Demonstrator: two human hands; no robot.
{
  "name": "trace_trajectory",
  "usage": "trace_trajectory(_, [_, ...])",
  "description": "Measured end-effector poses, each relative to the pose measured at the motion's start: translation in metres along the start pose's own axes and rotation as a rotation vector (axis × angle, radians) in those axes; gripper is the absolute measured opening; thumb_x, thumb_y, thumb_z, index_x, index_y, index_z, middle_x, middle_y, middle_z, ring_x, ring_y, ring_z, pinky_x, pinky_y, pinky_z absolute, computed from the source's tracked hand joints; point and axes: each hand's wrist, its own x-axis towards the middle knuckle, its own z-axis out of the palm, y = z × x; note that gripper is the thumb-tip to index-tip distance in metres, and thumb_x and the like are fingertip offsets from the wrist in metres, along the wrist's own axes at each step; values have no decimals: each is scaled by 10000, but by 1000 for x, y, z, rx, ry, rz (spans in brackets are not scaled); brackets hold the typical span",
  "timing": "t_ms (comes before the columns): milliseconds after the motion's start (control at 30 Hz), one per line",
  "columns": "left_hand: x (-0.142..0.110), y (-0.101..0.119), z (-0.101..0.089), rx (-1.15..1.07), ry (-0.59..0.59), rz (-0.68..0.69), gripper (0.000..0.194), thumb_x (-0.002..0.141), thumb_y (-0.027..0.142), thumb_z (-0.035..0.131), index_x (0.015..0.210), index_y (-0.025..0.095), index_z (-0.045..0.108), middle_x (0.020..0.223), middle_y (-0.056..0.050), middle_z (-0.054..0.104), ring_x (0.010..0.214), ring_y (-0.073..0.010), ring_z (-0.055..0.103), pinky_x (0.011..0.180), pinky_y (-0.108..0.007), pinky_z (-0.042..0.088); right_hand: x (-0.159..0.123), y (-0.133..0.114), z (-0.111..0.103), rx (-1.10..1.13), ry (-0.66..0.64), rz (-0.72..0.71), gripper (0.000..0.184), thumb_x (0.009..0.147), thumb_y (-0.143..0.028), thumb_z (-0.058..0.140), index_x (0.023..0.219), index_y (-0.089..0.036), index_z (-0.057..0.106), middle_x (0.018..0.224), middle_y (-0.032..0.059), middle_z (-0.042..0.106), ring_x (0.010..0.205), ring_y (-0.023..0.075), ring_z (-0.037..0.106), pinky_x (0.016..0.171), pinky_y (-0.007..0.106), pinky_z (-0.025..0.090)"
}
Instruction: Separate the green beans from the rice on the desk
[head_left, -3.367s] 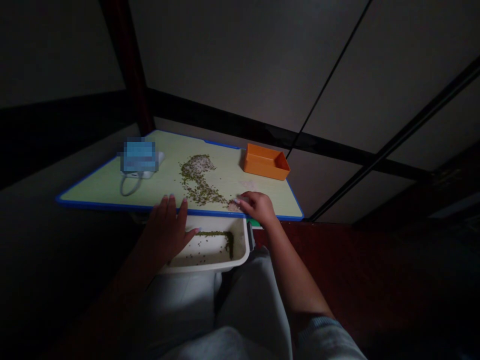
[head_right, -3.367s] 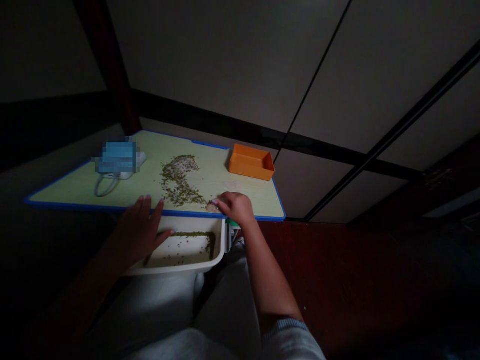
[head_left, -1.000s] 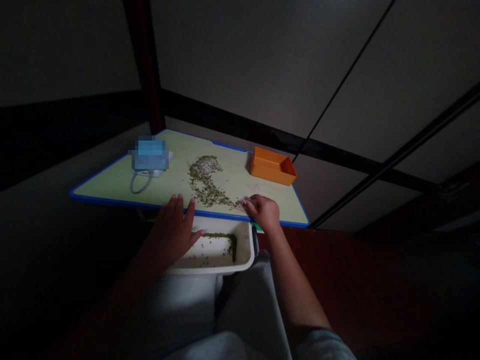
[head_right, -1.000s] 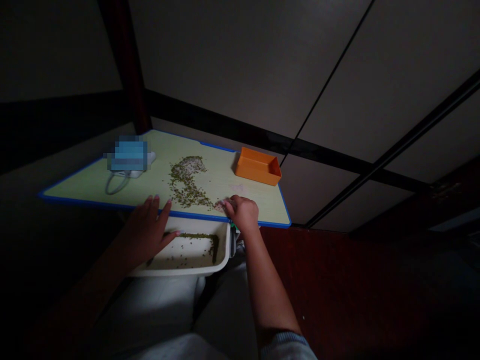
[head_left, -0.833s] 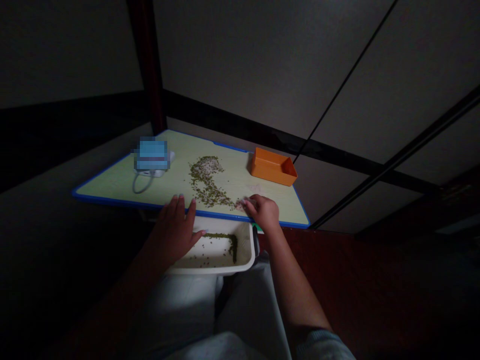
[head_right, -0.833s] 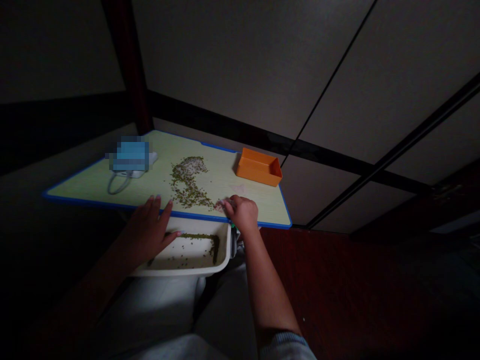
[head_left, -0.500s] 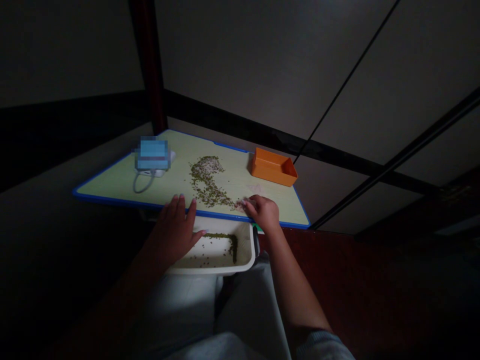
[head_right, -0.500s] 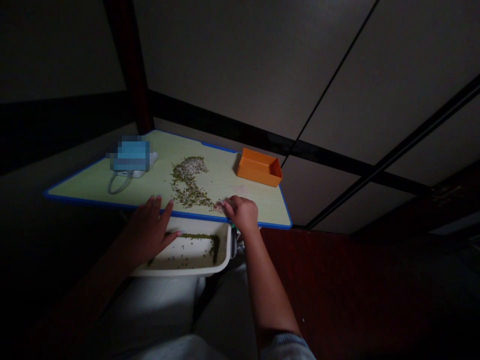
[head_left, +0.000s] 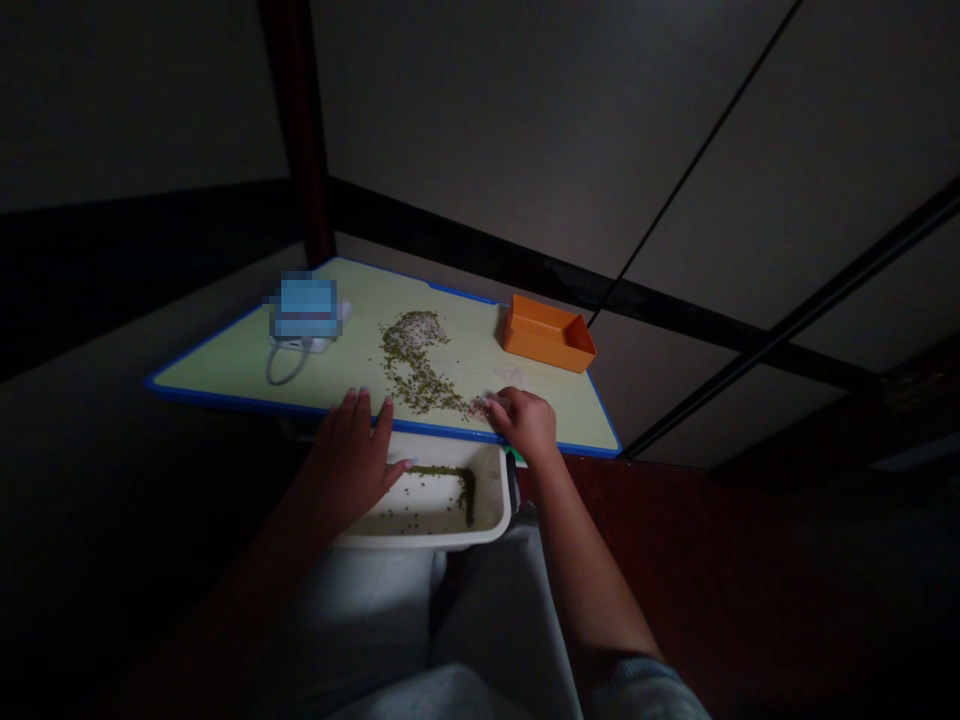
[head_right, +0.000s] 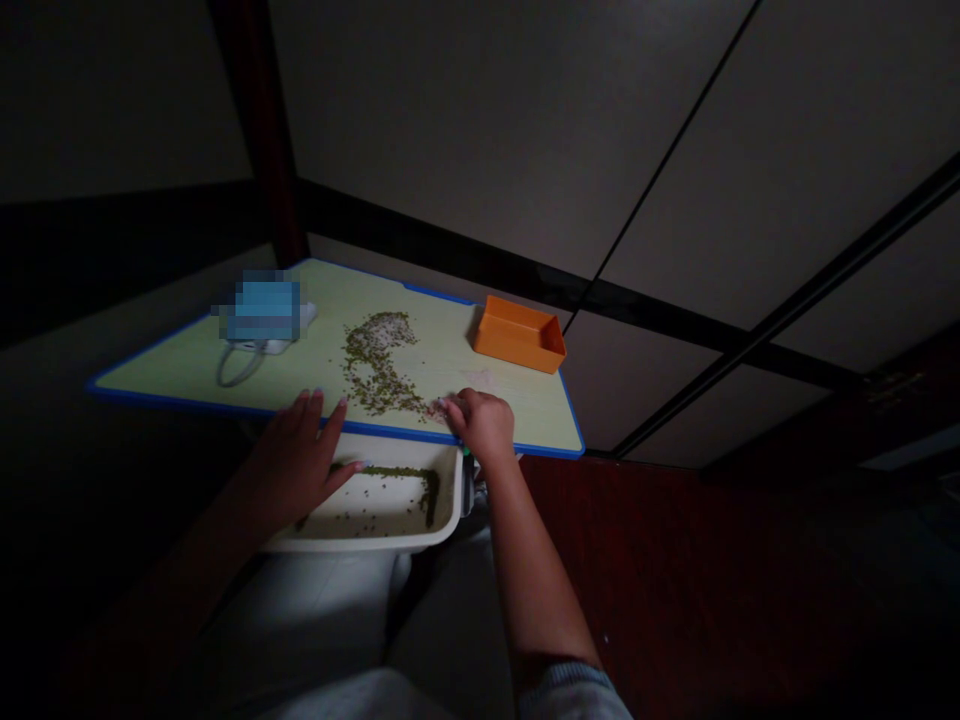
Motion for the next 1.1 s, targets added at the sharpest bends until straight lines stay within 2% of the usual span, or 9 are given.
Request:
trace_trajectory(200, [0, -1, 2, -48, 23, -5, 809, 766, 479, 573, 1417, 44, 370, 1515, -337, 344, 1447, -460, 295, 1129, -583, 296, 3, -1, 2, -12, -6, -37, 360, 945, -532, 498, 1019, -236, 690, 886, 51, 750, 787, 183, 663, 647, 263, 350])
trace_trajectory(567, [0, 0, -1, -34, 5, 0, 812, 763, 470, 585, 1409, 25, 374, 1498, -365, 344, 1435, -476, 308, 1119, -590, 308, 5, -1, 0, 14, -49, -103, 385, 943, -551, 500, 1046, -241, 702, 912, 55, 749, 814, 181, 664, 661, 255, 355])
trace_trajectory(767, [0, -2, 2, -66, 22, -1, 805, 766, 476, 560, 1422, 54, 362, 1530, -332, 321, 1455, -458, 279, 1120, -607, 306, 7, -6, -4, -2, -74, -110, 385, 946, -547, 499, 1047, -239, 705, 908, 62, 746, 810, 178, 660, 662, 251, 356])
trace_trajectory(933, [0, -1, -1, -59, 14, 0, 803, 763, 466, 572, 1407, 27, 379, 1499, -357, 351, 1433, -488, 304, 1114, -611, 310, 8, -10, 0, 13, -66, -179, 384, 952, -545, 488, 1041, -240, 704, 876, 55, 742, 802, 175, 658, 676, 252, 359])
trace_trajectory(1100, [1, 1, -3, -15, 5, 5, 809, 768, 463, 573, 1412, 18, 367, 1490, -371, 347, 1424, -489, 318, 1115, -596, 310, 10, -10, 3, 70, -70, -238, 377, 957, -528, 488, 1057, -235, 704, 940, 60, 749, 854, 178, 667, 719, 252, 380])
